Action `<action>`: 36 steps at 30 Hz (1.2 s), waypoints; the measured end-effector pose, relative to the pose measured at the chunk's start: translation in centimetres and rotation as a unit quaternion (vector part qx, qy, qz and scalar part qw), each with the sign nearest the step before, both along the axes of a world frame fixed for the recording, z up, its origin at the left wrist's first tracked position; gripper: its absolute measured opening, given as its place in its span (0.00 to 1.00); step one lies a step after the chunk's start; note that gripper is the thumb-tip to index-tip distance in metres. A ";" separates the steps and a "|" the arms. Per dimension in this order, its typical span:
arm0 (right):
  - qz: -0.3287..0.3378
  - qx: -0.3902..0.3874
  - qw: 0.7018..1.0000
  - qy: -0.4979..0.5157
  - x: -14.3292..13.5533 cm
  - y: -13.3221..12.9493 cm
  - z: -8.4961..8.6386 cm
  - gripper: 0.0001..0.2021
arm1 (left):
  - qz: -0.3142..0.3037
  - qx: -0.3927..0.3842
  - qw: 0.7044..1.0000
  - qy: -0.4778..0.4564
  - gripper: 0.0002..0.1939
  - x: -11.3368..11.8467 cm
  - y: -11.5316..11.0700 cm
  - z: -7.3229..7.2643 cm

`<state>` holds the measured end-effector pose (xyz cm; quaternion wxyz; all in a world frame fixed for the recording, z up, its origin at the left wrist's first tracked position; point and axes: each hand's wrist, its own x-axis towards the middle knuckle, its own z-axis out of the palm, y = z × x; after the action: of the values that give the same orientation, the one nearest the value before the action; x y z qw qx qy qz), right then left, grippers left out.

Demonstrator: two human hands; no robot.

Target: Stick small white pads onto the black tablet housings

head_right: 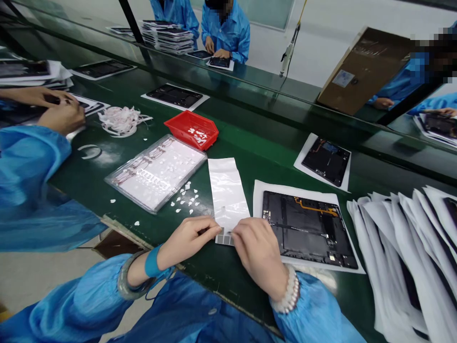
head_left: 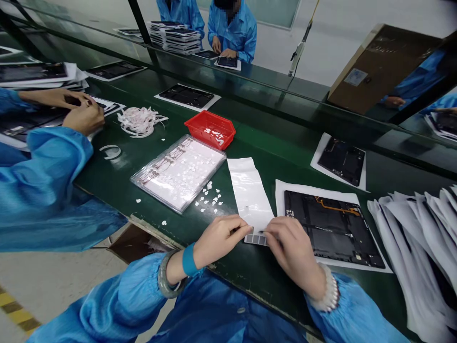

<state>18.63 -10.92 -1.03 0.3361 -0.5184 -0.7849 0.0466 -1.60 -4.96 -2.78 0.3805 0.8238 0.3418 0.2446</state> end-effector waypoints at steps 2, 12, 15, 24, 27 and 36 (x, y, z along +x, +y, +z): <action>-0.079 -0.090 0.986 0.120 1.9 -0.2 0.6 0.08 | -0.060 0.074 0.995 -0.001 0.15 -0.8 0.3 0.3; -0.275 -0.238 0.914 0.181 7.4 0.6 -1.5 0.15 | -0.279 0.308 0.904 0.098 0.15 6.5 5.4 2.2; -0.292 -0.193 0.923 0.161 7.3 0.6 -2.3 0.14 | -0.319 0.328 0.884 0.095 0.15 9.0 5.4 0.8; -0.297 -0.192 0.924 0.147 5.5 0.8 -3.1 0.14 | -0.298 0.347 0.884 0.093 0.11 8.6 5.3 -0.2; -0.312 -0.182 0.922 0.139 5.3 0.6 -3.4 0.13 | -0.304 0.343 0.881 0.115 0.10 8.7 5.6 -0.3; -0.334 -0.155 0.920 0.137 5.0 0.6 -3.5 0.13 | -0.301 0.349 0.880 0.117 0.08 8.6 5.6 -0.2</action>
<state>23.65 -10.37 -4.56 0.3519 -0.7844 -0.4956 0.1236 6.96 0.60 -3.00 0.0813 0.9889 0.0118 0.1234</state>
